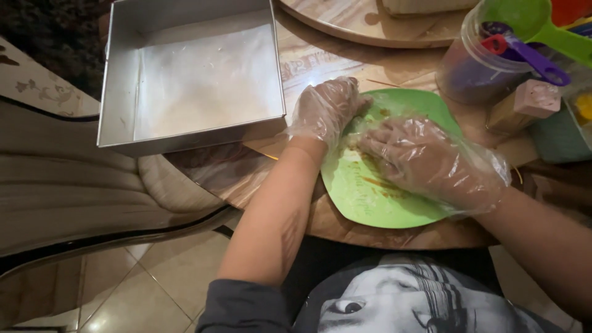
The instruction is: The person mixes and shapes a paste by hand while wearing gloves on a plate.
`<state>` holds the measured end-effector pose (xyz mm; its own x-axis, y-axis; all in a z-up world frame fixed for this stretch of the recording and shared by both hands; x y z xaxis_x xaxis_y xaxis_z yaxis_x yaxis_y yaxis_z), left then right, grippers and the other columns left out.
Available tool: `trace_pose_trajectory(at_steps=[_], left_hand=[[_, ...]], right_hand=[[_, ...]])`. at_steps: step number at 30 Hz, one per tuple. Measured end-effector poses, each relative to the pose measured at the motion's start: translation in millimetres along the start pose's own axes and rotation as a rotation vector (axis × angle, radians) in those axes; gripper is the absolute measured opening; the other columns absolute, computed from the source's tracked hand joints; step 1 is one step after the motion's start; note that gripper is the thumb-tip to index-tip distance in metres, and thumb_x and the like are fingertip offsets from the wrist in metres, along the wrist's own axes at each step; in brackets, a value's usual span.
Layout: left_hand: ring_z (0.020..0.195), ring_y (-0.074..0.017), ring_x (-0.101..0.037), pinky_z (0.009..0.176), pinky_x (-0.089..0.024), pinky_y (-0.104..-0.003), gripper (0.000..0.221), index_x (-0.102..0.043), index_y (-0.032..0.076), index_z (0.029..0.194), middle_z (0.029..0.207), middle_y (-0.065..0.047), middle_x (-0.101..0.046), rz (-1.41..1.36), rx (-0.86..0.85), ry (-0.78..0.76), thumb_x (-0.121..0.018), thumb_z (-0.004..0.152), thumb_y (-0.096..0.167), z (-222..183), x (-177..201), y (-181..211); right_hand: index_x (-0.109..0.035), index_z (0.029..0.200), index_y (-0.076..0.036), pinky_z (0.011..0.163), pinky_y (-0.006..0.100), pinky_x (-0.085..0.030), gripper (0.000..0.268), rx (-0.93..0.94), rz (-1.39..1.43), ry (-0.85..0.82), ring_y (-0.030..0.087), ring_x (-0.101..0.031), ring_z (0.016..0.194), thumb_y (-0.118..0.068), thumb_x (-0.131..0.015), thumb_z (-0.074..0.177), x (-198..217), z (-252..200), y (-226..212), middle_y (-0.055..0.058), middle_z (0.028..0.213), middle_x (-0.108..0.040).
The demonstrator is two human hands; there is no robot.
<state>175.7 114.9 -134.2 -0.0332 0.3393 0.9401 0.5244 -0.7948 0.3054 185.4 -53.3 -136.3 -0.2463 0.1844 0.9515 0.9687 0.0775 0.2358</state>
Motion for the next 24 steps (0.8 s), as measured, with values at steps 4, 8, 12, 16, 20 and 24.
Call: trace_pose_trajectory(at_steps=[4, 8, 12, 16, 20, 24], left_hand=[[0.107, -0.0311, -0.074, 0.099, -0.054, -0.051, 0.047, -0.069, 0.02, 0.119, 0.101, -0.006, -0.077, -0.059, -0.001, 0.048, -0.058, 0.094, 0.058, 5.8, -4.3, -4.2], [0.097, -0.0285, -0.077, 0.094, -0.058, -0.048, 0.05, -0.071, 0.019, 0.114, 0.092, -0.005, -0.077, -0.073, 0.027, 0.062, -0.058, 0.093, 0.062, 2.8, -3.6, -5.9], [0.097, -0.0298, -0.077, 0.09, -0.057, -0.048, 0.054, -0.072, 0.022, 0.11, 0.088, -0.004, -0.076, -0.064, 0.03, 0.093, -0.053, 0.091, 0.069, -2.0, -1.6, -5.1], [0.108, -0.0327, -0.074, 0.096, -0.055, -0.052, 0.056, -0.07, 0.019, 0.119, 0.1, -0.008, -0.077, 0.003, 0.0, 0.072, -0.053, 0.091, 0.064, -5.7, 3.1, -1.7], [0.11, -0.0296, -0.074, 0.098, -0.053, -0.049, 0.05, -0.07, 0.024, 0.116, 0.102, -0.005, -0.078, -0.035, 0.02, 0.048, -0.056, 0.088, 0.063, 0.2, 1.3, -3.6], [0.109, -0.0294, -0.074, 0.097, -0.054, -0.048, 0.049, -0.072, 0.025, 0.114, 0.101, -0.004, -0.078, -0.079, 0.025, 0.077, -0.056, 0.087, 0.064, 6.1, -5.0, -6.9]], right_hand=[[-0.057, 0.144, -0.03, 0.115, 0.05, -0.043, 0.076, 0.018, 0.114, 0.37, 0.028, -0.054, 0.137, -0.052, -0.072, 0.073, -6.6, -12.3, 5.7, -0.004, 0.144, -0.062], [-0.068, 0.119, -0.016, 0.115, 0.045, -0.042, 0.043, -0.079, 0.401, 0.469, 0.028, -0.06, 0.126, -0.039, -0.066, 0.082, 16.7, -18.6, 1.8, 0.001, 0.124, -0.07], [-0.058, 0.058, -0.033, 0.09, 0.037, -0.057, 0.02, 0.156, 0.096, 0.86, 0.011, -0.07, 0.084, -0.042, -0.069, 0.073, 13.5, -15.2, 5.5, -0.014, 0.072, -0.066], [-0.058, 0.057, -0.028, 0.085, 0.037, -0.059, 0.032, 0.1, 0.093, 0.639, 0.008, -0.069, 0.097, -0.057, -0.067, 0.067, -54.1, 8.1, 32.3, -0.014, 0.075, -0.065], [-0.054, 0.048, -0.023, 0.066, 0.031, -0.058, 0.03, 0.355, 0.533, 0.297, 0.007, -0.062, 0.067, -0.037, -0.066, 0.072, -19.5, 18.3, 24.4, -0.011, 0.055, -0.054], [-0.044, 0.042, -0.02, 0.051, 0.033, -0.05, 0.036, 0.373, 0.57, 0.359, 0.011, -0.052, 0.046, -0.023, -0.065, 0.072, -0.4, 8.3, 6.2, -0.009, 0.044, -0.042]])
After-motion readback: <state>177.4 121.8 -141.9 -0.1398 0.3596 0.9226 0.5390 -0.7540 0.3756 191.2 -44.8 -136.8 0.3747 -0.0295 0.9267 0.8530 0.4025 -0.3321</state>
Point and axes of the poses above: each hand's wrist, its own z-axis towards the middle knuckle, its own x-axis out of the back of the hand, y = z × x, the point moved 8 cm from there along z, towards the middle knuckle
